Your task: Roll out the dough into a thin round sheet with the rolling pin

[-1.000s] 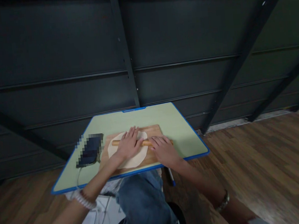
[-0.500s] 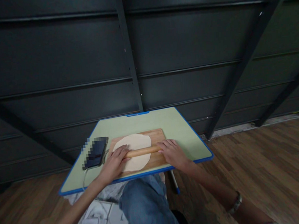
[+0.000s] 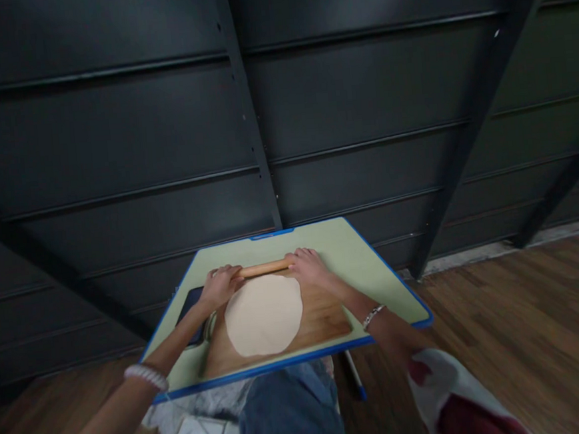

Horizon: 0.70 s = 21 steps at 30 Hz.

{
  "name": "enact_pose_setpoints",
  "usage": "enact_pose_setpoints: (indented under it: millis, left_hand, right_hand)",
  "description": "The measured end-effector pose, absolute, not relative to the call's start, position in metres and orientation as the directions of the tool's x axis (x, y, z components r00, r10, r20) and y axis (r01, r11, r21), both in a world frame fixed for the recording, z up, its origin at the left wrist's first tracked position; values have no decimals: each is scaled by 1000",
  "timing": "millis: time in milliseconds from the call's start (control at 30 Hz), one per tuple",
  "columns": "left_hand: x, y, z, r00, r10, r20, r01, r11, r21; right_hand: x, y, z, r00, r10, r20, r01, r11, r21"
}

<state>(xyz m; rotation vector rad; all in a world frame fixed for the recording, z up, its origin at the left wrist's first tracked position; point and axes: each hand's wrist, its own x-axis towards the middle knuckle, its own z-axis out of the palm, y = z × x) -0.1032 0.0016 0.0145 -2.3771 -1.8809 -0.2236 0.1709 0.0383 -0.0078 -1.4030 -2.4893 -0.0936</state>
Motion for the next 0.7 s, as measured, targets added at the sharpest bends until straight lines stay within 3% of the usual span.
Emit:
enact_pose_setpoints:
  millis: [333, 700]
  left_hand:
    - [-115, 27, -16, 248, 959, 134, 949, -268, 165]
    - [-117, 27, -34, 208, 944, 255, 895, -289, 340]
  right_hand:
    - [174, 59, -29, -486, 849, 207, 841, 519, -152]
    - [172, 43, -27, -443, 860, 253, 868, 482, -119]
